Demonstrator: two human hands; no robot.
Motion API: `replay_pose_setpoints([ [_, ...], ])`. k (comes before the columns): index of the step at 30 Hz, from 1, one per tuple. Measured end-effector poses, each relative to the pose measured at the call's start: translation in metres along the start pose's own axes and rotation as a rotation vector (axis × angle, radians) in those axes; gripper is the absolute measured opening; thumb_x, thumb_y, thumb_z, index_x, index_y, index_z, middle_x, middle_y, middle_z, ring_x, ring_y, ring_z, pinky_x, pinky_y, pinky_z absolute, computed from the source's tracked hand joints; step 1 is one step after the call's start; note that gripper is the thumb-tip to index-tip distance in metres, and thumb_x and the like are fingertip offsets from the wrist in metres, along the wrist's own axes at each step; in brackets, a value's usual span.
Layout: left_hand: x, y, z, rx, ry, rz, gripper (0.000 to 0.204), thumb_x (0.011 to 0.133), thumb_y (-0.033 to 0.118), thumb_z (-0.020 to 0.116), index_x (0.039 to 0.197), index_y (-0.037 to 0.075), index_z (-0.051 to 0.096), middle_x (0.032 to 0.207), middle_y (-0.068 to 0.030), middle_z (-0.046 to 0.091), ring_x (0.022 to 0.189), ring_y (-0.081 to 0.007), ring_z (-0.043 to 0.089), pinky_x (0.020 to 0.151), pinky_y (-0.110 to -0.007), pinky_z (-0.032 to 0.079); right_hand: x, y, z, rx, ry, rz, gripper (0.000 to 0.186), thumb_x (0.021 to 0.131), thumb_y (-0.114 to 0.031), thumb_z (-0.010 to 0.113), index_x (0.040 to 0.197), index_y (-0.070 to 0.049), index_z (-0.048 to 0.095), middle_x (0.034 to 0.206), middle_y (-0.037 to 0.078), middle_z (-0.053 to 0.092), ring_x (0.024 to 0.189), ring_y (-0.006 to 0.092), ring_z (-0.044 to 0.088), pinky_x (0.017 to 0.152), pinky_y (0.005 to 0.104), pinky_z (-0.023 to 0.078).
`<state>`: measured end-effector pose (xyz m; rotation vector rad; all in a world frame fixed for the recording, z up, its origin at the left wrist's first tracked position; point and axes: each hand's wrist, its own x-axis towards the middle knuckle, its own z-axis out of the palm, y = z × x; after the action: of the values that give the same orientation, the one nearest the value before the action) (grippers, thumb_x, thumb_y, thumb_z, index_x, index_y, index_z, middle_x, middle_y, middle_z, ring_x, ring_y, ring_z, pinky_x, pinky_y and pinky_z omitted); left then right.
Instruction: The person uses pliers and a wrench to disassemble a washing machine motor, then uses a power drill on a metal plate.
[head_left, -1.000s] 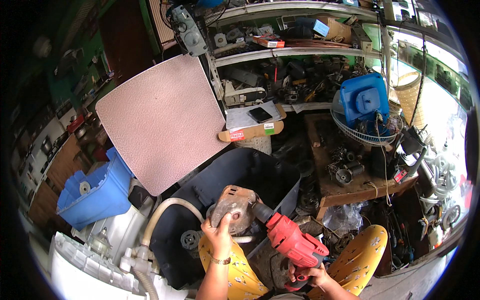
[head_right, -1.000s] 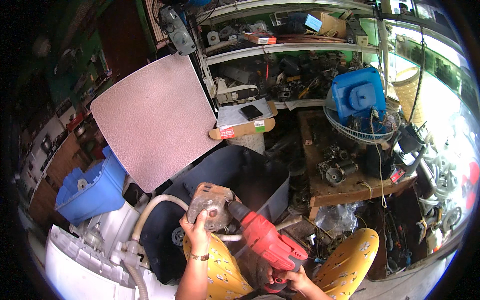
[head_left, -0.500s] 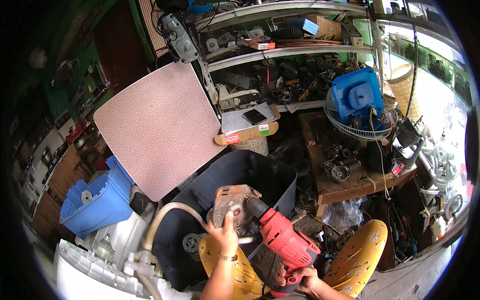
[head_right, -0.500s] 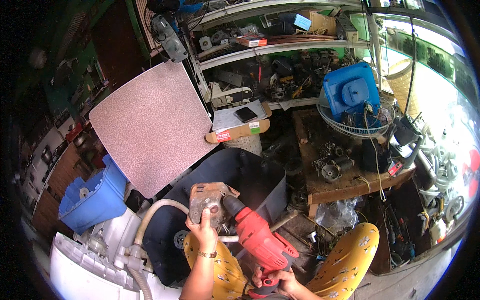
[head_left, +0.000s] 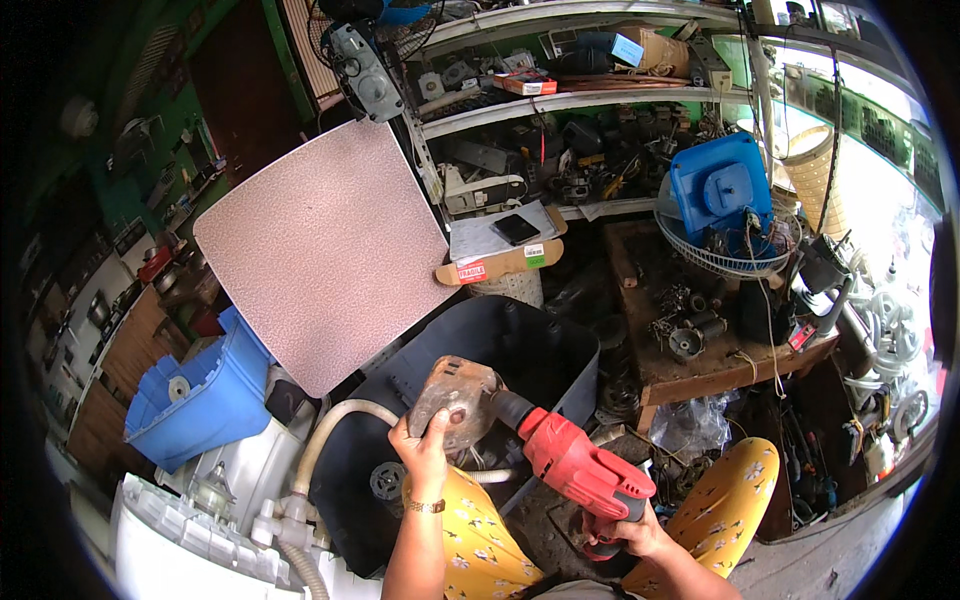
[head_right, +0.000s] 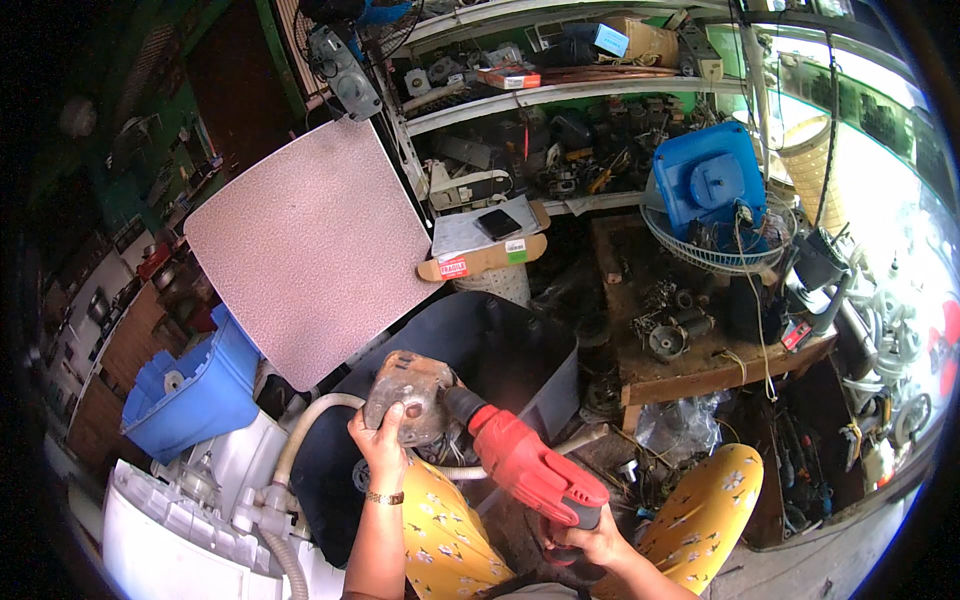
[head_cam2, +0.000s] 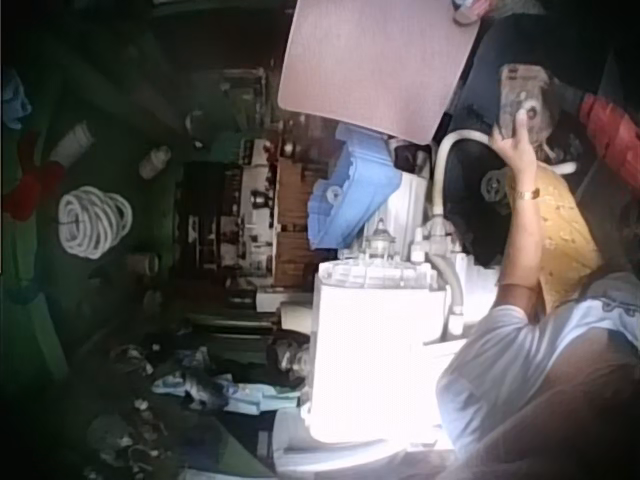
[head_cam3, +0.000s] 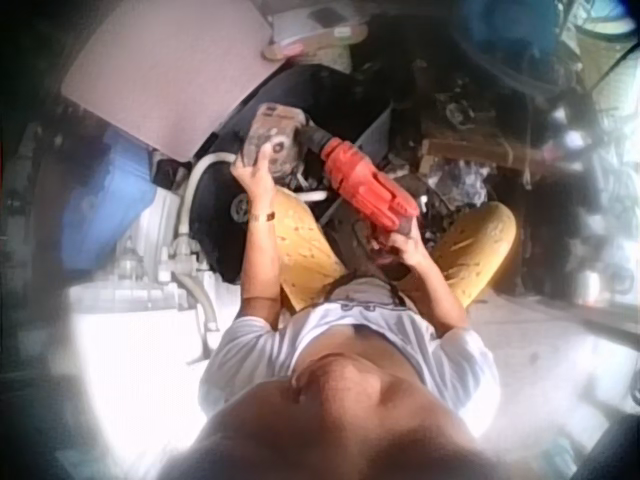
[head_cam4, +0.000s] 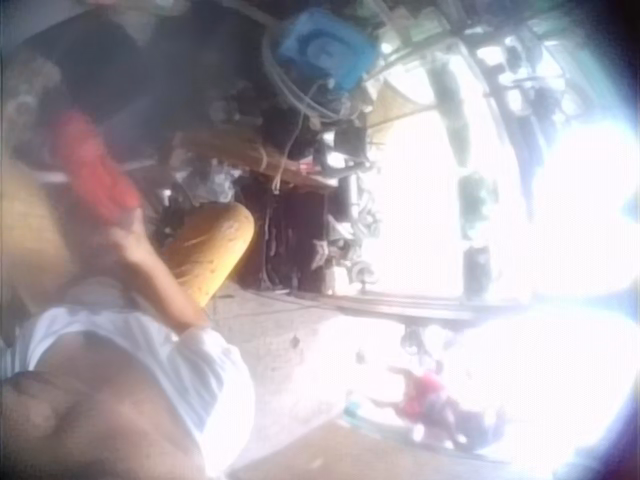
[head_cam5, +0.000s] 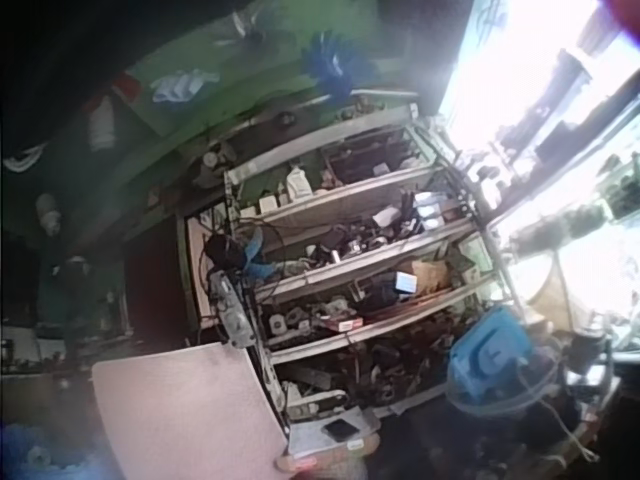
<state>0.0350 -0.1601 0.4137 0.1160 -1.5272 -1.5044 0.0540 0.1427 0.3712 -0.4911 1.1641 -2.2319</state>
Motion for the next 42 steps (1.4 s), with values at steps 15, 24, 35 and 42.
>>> replay_pose_setpoints([
  [15,-0.025,-0.011,0.025,0.049,0.158,0.086,0.015,0.083,0.007,0.07,0.088,-0.006,0.064,0.083,-0.0059,0.068,0.074,-0.0106,0.061,0.069,-0.027,0.049,-0.008,0.043,0.02,0.525,-0.091,0.148,0.052,0.062,-0.004,0.055,0.113,0.001,0.051,0.087,0.016,0.058,0.073,0.0292,0.058,0.068,0.0395,0.047],
  [24,-0.012,-0.013,0.009,0.064,0.167,0.079,0.015,0.084,0.008,0.069,0.088,-0.005,0.063,0.083,-0.0042,0.066,0.074,-0.0101,0.058,0.07,-0.027,0.048,-0.009,0.017,0.018,0.395,-0.045,0.114,0.051,0.061,-0.003,0.056,0.111,0.003,0.052,0.085,0.014,0.059,0.069,0.0254,0.058,0.065,0.0355,0.048],
  [35,-0.007,0.011,0.01,-0.005,0.058,0.094,0.013,0.082,0.006,0.071,0.085,-0.005,0.065,0.079,-0.0028,0.067,0.071,-0.0081,0.057,0.066,-0.025,0.048,-0.001,0.022,0.002,0.089,-0.077,0.119,0.04,0.063,-0.007,0.057,0.102,0.002,0.056,0.079,0.011,0.059,0.071,0.0201,0.058,0.066,0.0322,0.046],
  [42,-0.02,-0.003,0.028,0.023,0.16,0.094,0.014,0.082,0.007,0.07,0.087,-0.005,0.063,0.082,-0.0045,0.067,0.072,-0.0101,0.059,0.068,-0.027,0.049,0.0,0.038,0.025,0.512,-0.106,0.151,0.059,0.059,-0.012,0.057,0.117,-0.001,0.048,0.083,0.014,0.056,0.072,0.0299,0.057,0.069,0.0388,0.047],
])
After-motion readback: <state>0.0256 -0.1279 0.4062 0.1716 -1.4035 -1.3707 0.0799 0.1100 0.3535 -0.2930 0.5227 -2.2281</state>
